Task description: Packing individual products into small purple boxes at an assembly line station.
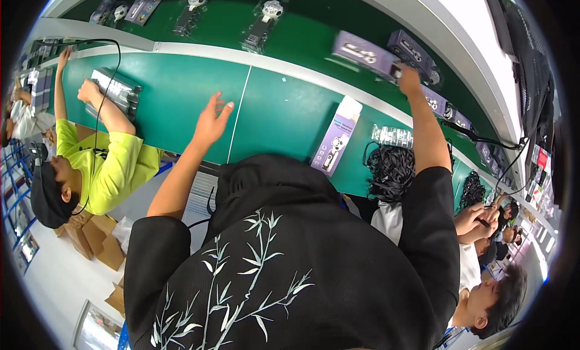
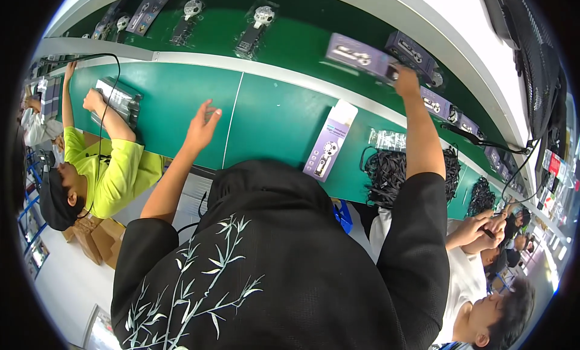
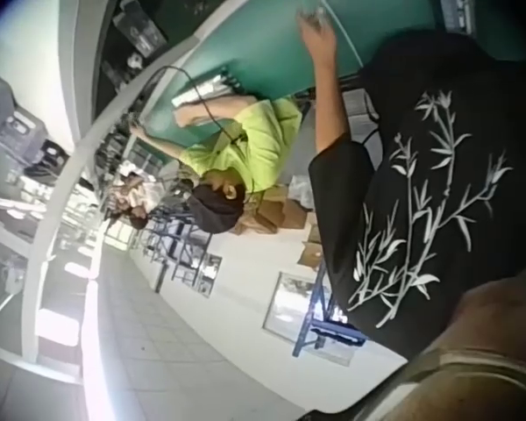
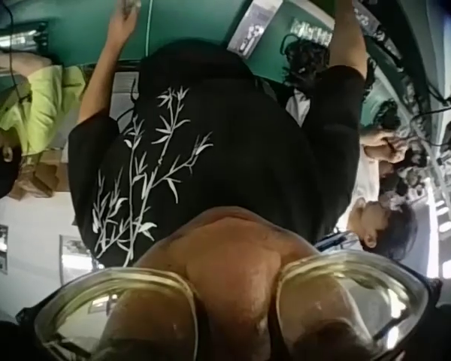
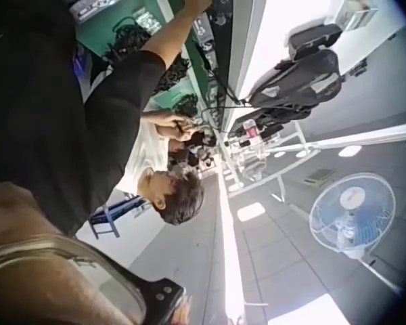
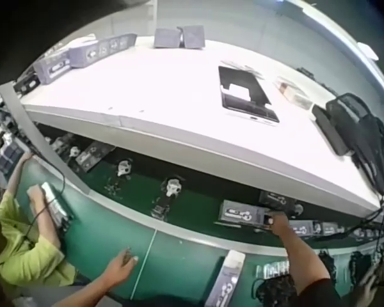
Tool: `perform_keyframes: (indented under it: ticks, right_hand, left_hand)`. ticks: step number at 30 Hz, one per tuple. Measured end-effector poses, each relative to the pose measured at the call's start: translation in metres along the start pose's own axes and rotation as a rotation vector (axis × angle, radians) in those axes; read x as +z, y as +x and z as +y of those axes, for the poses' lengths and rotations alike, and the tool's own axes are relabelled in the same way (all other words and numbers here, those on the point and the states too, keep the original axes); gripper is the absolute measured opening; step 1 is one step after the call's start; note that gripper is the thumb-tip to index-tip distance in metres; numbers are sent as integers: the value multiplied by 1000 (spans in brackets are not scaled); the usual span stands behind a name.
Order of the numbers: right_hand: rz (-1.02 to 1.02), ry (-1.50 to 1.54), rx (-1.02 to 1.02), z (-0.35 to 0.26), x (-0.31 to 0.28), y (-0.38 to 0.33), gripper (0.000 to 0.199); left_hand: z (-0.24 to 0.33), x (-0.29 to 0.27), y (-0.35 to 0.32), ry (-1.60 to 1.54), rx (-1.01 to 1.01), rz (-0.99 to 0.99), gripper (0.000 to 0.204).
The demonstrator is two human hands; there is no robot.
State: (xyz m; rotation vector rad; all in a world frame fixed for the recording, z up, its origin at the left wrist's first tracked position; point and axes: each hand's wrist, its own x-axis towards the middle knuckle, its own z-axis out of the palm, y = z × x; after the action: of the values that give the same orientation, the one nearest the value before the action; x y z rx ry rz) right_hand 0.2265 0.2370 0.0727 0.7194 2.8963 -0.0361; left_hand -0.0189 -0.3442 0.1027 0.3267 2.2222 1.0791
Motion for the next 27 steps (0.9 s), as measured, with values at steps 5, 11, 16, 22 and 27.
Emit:
perform_keyframes:
  ticks: [5, 11, 16, 22, 27]
  right_hand:
    - [20, 271, -73, -64, -8, -5, 24]
    - [-671, 243, -415, -191, 14, -64, 38]
    - [-424, 615, -200, -287, -26, -39, 41]
    - [-208, 970, -213, -375, -70, 46, 41]
    - [86, 253, -637, -349, -42, 156, 32]
  left_hand:
    - [-23, 15, -18, 161, 2, -82, 55]
    - [-18, 38, -24, 166, 62, -207, 57]
    - [6, 44, -24, -24, 145, -357, 76]
    - [-4, 13, 0, -463, -59, -438, 68]
    - [-60, -20, -11, -623, -156, -319, 62]
